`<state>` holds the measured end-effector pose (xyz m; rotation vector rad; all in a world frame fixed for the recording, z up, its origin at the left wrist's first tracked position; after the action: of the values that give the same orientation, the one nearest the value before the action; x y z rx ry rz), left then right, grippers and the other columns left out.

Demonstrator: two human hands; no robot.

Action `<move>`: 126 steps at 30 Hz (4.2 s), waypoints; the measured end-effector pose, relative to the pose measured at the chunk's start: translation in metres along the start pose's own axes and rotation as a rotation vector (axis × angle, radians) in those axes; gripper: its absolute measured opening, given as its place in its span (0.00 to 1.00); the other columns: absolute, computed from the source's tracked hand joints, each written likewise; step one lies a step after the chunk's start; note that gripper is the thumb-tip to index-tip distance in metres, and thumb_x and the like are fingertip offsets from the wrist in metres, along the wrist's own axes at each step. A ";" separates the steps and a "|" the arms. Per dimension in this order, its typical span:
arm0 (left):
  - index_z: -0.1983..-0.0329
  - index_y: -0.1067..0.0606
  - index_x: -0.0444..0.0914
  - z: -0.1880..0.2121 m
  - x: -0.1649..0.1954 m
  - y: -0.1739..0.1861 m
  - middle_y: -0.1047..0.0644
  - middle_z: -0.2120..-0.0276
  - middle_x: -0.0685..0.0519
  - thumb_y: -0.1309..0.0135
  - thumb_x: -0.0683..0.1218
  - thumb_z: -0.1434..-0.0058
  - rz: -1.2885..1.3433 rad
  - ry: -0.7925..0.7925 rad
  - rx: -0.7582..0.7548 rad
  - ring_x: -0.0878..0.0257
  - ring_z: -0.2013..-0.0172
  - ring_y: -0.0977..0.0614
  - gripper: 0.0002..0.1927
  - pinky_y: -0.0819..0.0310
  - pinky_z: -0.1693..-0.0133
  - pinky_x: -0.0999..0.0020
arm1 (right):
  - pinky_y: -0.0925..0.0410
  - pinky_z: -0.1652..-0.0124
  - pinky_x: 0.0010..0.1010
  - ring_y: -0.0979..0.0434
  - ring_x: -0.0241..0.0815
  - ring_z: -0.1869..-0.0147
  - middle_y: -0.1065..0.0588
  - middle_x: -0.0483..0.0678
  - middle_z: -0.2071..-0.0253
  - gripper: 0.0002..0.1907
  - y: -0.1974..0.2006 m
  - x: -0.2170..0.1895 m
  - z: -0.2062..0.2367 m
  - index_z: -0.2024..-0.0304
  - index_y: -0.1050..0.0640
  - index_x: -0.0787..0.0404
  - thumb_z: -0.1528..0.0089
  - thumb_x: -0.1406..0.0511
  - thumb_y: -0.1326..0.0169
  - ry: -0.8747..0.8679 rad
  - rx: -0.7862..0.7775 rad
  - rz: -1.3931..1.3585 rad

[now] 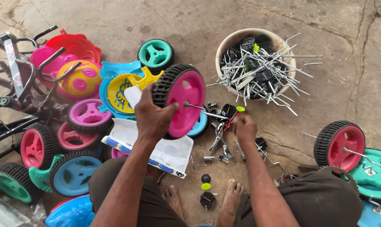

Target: The person assembles a child's tricycle by attaching wheels to the frame using a wrench and tightening the nuts. They then apply decorative stickers to the front of the tricycle body.

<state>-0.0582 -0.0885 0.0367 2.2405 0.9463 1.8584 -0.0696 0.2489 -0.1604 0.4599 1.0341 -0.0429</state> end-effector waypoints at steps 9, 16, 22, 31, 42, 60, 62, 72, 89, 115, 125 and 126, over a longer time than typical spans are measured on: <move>0.40 0.31 0.26 0.010 -0.057 -0.005 0.18 0.60 0.50 0.33 0.41 0.53 0.307 0.309 0.210 0.66 0.65 0.17 0.36 0.19 0.60 0.72 | 0.27 0.55 0.42 0.18 0.52 0.61 0.18 0.57 0.63 0.13 -0.128 0.075 0.074 0.66 0.15 0.57 0.47 0.57 0.37 0.382 -0.853 0.987; 0.42 0.28 0.28 0.012 -0.068 0.001 0.18 0.62 0.51 0.33 0.41 0.53 0.308 0.364 0.207 0.68 0.66 0.17 0.34 0.18 0.62 0.74 | 0.27 0.65 0.35 0.22 0.38 0.64 0.21 0.47 0.62 0.27 -0.189 0.084 0.131 0.40 0.25 0.52 0.45 0.65 0.41 -0.041 -1.129 0.435; 0.40 0.31 0.29 0.009 -0.069 0.003 0.18 0.60 0.52 0.33 0.42 0.53 0.248 0.359 0.213 0.67 0.65 0.15 0.36 0.17 0.61 0.73 | 0.27 0.51 0.37 0.19 0.41 0.53 0.17 0.52 0.53 0.18 -0.210 0.060 0.102 0.47 0.20 0.61 0.37 0.60 0.45 0.123 -0.998 0.252; 0.42 0.28 0.30 0.009 -0.071 -0.001 0.17 0.58 0.46 0.32 0.45 0.56 0.170 0.362 0.231 0.62 0.61 0.16 0.37 0.20 0.55 0.69 | 0.49 0.33 0.49 0.49 0.62 0.22 0.43 0.57 0.25 0.39 -0.215 0.076 0.208 0.29 0.37 0.58 0.41 0.57 0.45 1.037 -0.832 1.034; 0.42 0.29 0.29 -0.006 -0.048 0.013 0.17 0.58 0.49 0.34 0.42 0.56 0.393 0.360 0.264 0.63 0.62 0.15 0.36 0.18 0.57 0.70 | 0.30 0.44 0.45 0.23 0.60 0.44 0.23 0.60 0.49 0.20 -0.198 0.035 0.158 0.49 0.22 0.59 0.45 0.69 0.45 0.593 -0.934 1.057; 0.44 0.28 0.30 -0.004 -0.022 0.040 0.18 0.61 0.51 0.36 0.38 0.54 0.536 0.253 0.324 0.65 0.65 0.17 0.31 0.19 0.60 0.71 | 0.33 0.66 0.33 0.28 0.41 0.69 0.24 0.47 0.72 0.22 -0.024 -0.050 0.023 0.57 0.16 0.59 0.29 0.52 0.53 0.215 -0.702 0.944; 0.45 0.27 0.30 -0.006 -0.015 0.048 0.18 0.61 0.51 0.36 0.38 0.54 0.533 0.222 0.365 0.65 0.65 0.16 0.30 0.18 0.60 0.71 | 0.30 0.64 0.30 0.24 0.37 0.67 0.23 0.44 0.71 0.17 -0.041 -0.053 0.029 0.57 0.16 0.56 0.32 0.53 0.50 0.370 -0.755 0.957; 0.45 0.28 0.31 0.002 -0.018 0.063 0.19 0.62 0.51 0.36 0.38 0.52 0.573 0.172 0.363 0.66 0.65 0.17 0.29 0.19 0.61 0.71 | 0.31 0.70 0.24 0.27 0.32 0.70 0.22 0.43 0.72 0.15 0.007 -0.173 0.086 0.47 0.20 0.60 0.36 0.66 0.48 0.650 -0.604 0.334; 0.42 0.28 0.30 0.003 0.001 0.049 0.18 0.58 0.51 0.38 0.34 0.52 0.731 0.165 0.135 0.66 0.62 0.17 0.31 0.19 0.57 0.71 | 0.36 0.77 0.24 0.32 0.32 0.77 0.26 0.45 0.77 0.14 0.006 -0.160 0.080 0.56 0.17 0.66 0.31 0.63 0.49 0.524 -0.702 0.200; 0.40 0.32 0.28 0.008 -0.041 0.044 0.20 0.58 0.48 0.38 0.35 0.55 0.635 0.450 0.313 0.63 0.64 0.16 0.36 0.17 0.61 0.71 | 0.20 0.62 0.39 0.18 0.45 0.60 0.23 0.58 0.58 0.42 -0.017 -0.158 0.119 0.29 0.43 0.73 0.46 0.75 0.47 0.032 -0.905 -0.234; 0.40 0.30 0.29 0.008 -0.034 0.034 0.19 0.60 0.48 0.39 0.40 0.56 0.392 0.388 0.180 0.62 0.66 0.15 0.36 0.16 0.64 0.69 | 0.29 0.63 0.30 0.26 0.39 0.65 0.24 0.48 0.66 0.20 0.009 -0.166 0.082 0.40 0.24 0.66 0.33 0.63 0.47 0.103 -0.614 -0.683; 0.40 0.31 0.29 0.008 -0.031 0.032 0.18 0.60 0.48 0.39 0.41 0.56 0.360 0.339 0.170 0.62 0.65 0.15 0.37 0.16 0.63 0.70 | 0.31 0.62 0.29 0.27 0.39 0.64 0.24 0.47 0.67 0.18 0.016 -0.171 0.078 0.43 0.23 0.66 0.32 0.63 0.47 0.151 -0.584 -0.766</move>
<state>-0.0400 -0.1273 0.0223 2.3660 0.8071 2.4616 -0.0900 0.2027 0.0214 -0.4847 1.2611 -0.3814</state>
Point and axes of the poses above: each hand's wrist, its own z-axis away from the middle knuckle, its own y-axis out of the back of the hand, x = y × z, the point moved 8 cm from there along -z, towards the middle knuckle
